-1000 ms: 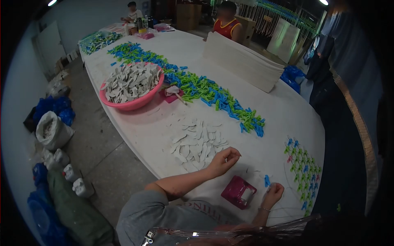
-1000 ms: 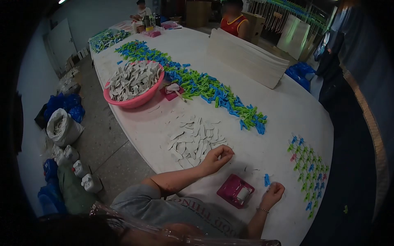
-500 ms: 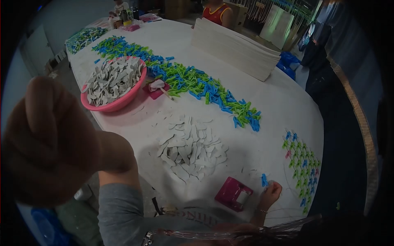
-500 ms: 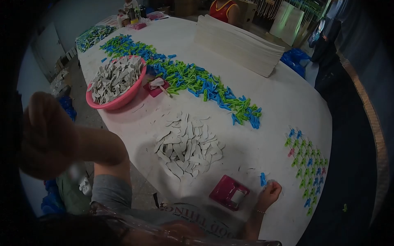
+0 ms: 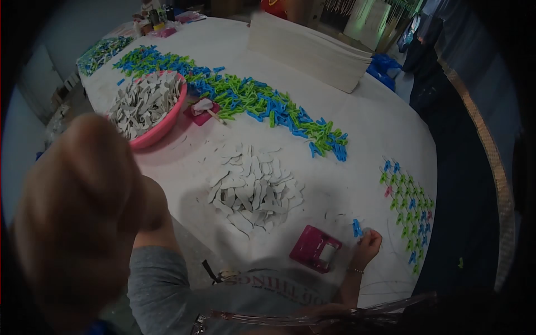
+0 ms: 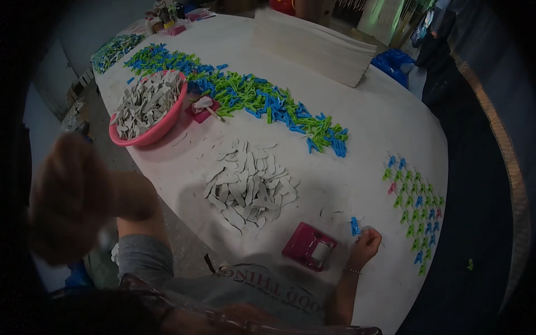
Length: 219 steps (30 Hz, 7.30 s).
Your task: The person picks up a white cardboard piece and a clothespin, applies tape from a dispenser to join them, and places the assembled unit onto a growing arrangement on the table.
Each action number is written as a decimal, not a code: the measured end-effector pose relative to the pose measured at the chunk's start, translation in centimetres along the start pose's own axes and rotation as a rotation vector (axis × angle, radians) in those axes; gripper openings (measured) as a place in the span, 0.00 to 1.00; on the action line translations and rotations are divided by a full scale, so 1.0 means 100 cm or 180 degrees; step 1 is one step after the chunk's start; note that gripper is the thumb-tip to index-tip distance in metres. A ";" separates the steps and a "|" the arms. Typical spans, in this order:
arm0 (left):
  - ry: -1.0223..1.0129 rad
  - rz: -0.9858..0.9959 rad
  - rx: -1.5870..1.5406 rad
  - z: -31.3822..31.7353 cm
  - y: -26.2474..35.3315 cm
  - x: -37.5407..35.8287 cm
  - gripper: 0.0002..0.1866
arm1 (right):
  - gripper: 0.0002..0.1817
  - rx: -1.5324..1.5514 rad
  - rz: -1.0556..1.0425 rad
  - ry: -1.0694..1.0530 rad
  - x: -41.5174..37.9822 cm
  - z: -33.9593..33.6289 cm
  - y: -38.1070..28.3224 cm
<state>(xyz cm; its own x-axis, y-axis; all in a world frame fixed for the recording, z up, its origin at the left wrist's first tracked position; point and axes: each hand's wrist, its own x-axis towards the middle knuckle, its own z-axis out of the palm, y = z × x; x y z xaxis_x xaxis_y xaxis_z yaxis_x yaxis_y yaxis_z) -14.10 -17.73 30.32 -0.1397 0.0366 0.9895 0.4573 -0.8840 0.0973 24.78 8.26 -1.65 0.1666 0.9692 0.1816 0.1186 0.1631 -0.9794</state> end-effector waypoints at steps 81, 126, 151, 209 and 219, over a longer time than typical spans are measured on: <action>-0.2404 -0.2541 -0.0515 0.146 0.031 -0.325 0.12 | 0.30 -0.3564 -0.1179 -0.0648 -0.106 -0.172 -0.041; -0.1724 -0.3798 -0.0646 0.146 0.038 -0.320 0.10 | 0.16 -0.3627 -0.0823 0.0999 0.005 -0.301 0.008; -0.2904 -0.1642 0.2954 0.029 -0.069 -0.279 0.19 | 0.05 -0.1280 -0.1832 -0.1223 -0.035 -0.038 -0.048; -0.1127 -0.4126 -0.1326 0.188 -0.078 -0.216 0.07 | 0.06 0.0306 -0.0573 -0.1468 -0.011 -0.048 -0.021; -0.1470 -0.4181 -0.1252 0.193 -0.082 -0.209 0.07 | 0.08 0.0042 -0.1069 -0.2067 -0.042 -0.019 -0.125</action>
<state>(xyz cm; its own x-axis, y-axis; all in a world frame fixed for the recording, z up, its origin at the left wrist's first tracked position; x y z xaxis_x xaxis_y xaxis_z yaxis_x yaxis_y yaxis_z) 2.05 -2.21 10.91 0.0647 0.9845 0.1631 -0.0530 -0.1598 0.9857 24.48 1.74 10.00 -0.4911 0.7800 0.3878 0.0488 0.4691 -0.8818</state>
